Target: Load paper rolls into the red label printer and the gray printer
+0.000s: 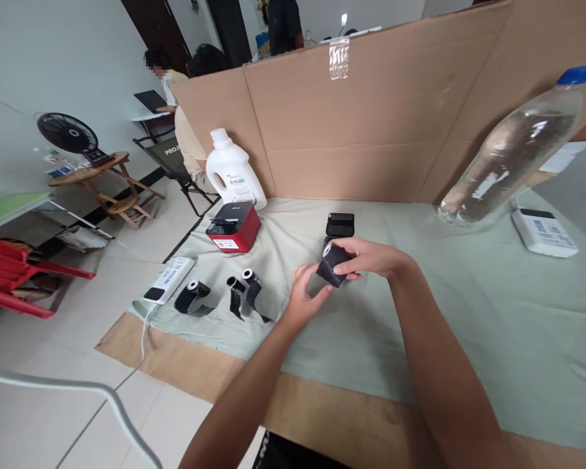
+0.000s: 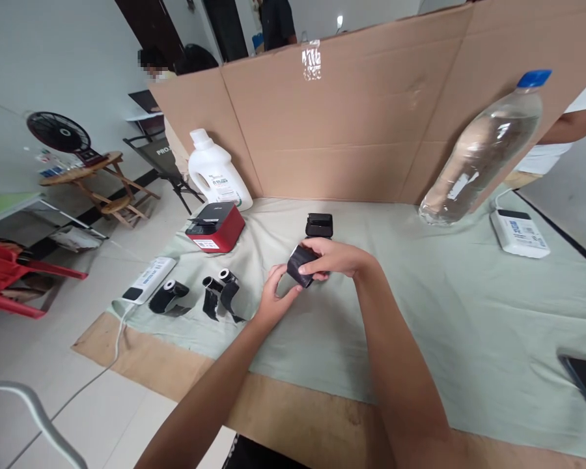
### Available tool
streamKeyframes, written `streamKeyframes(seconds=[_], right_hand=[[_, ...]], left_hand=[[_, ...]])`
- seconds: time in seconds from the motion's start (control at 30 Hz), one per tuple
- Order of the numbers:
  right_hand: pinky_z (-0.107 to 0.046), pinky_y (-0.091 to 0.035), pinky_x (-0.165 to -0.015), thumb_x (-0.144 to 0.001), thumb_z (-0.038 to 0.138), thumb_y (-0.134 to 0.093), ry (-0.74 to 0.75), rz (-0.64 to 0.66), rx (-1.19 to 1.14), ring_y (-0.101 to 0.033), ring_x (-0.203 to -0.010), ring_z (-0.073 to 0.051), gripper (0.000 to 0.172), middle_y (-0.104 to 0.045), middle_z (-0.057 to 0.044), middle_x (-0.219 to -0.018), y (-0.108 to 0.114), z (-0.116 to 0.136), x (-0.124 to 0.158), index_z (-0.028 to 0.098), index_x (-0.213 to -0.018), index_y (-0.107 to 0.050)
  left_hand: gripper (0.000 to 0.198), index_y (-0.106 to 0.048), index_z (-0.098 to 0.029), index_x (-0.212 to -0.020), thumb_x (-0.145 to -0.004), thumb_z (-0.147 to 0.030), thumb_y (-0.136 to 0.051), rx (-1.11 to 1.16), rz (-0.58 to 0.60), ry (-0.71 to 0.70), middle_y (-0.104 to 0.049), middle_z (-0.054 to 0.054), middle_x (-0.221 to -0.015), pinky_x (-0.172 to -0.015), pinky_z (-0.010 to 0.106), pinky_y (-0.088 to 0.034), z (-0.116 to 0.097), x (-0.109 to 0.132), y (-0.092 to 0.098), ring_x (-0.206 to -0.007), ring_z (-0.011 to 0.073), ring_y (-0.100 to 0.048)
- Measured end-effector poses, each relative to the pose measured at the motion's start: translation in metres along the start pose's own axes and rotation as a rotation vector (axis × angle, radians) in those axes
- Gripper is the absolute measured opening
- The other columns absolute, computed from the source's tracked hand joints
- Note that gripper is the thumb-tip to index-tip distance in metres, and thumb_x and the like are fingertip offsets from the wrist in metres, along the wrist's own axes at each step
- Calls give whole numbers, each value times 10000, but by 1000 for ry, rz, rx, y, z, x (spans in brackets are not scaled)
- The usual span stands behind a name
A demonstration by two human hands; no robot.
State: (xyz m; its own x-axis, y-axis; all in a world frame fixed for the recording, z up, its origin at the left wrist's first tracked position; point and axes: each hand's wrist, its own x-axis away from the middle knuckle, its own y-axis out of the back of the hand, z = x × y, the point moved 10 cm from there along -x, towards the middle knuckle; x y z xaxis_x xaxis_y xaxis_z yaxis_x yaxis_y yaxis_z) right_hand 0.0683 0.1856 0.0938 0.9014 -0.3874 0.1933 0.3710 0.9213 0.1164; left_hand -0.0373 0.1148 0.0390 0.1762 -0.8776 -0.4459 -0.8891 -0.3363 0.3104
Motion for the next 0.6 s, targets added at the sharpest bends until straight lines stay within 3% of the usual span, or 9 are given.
streamKeyframes(seconds=[0.07,0.2,0.33,0.47,0.6], right_hand=[[-234,-380,-534,-816,428,-761,7,-139,-1,-448,-570,-76,325,-569,14,-803,18,-7,-3,198,-999,-622],[-248,-410,-574,-870,413,-660,-13,-358,-24,-475,-626,-99,256,-575,-8,-843,49,-26,-5,205,-1018,-659],[-300,-490,-697,-865,293,-596,43,-526,167,-576,-747,-157,190,-646,-40,-924,70,-31,-11,195,-1007,-676],[-416,-475,-992,-908,233,-506,127,-730,484,-629,-1066,-251,304,-681,-109,-1174,86,-30,-17,186,-1130,-709],[-430,-447,-1030,-931,206,-458,103,-859,652,-627,-1112,-273,339,-675,-155,-1181,92,-40,-21,159,-1121,-736]], left_hand=[[285,-689,-178,-1035,-876,-414,-698,72,-7,118,-707,74,-990,-957,371,-488,11,2,0,-1005,227,-643],[522,-586,-179,-1280,-853,-443,-728,314,-18,318,-619,-16,-763,-724,267,-483,26,5,-5,-728,140,-594],[633,-542,-173,-1332,-820,-471,-765,372,-35,347,-477,-75,-646,-658,237,-428,29,2,-5,-636,109,-504],[614,-586,-163,-1269,-802,-518,-769,386,26,376,-450,-76,-630,-604,230,-386,38,1,-14,-599,98,-449],[533,-646,-152,-1196,-813,-505,-756,344,90,362,-387,-82,-622,-581,225,-361,40,3,-23,-580,88,-401]])
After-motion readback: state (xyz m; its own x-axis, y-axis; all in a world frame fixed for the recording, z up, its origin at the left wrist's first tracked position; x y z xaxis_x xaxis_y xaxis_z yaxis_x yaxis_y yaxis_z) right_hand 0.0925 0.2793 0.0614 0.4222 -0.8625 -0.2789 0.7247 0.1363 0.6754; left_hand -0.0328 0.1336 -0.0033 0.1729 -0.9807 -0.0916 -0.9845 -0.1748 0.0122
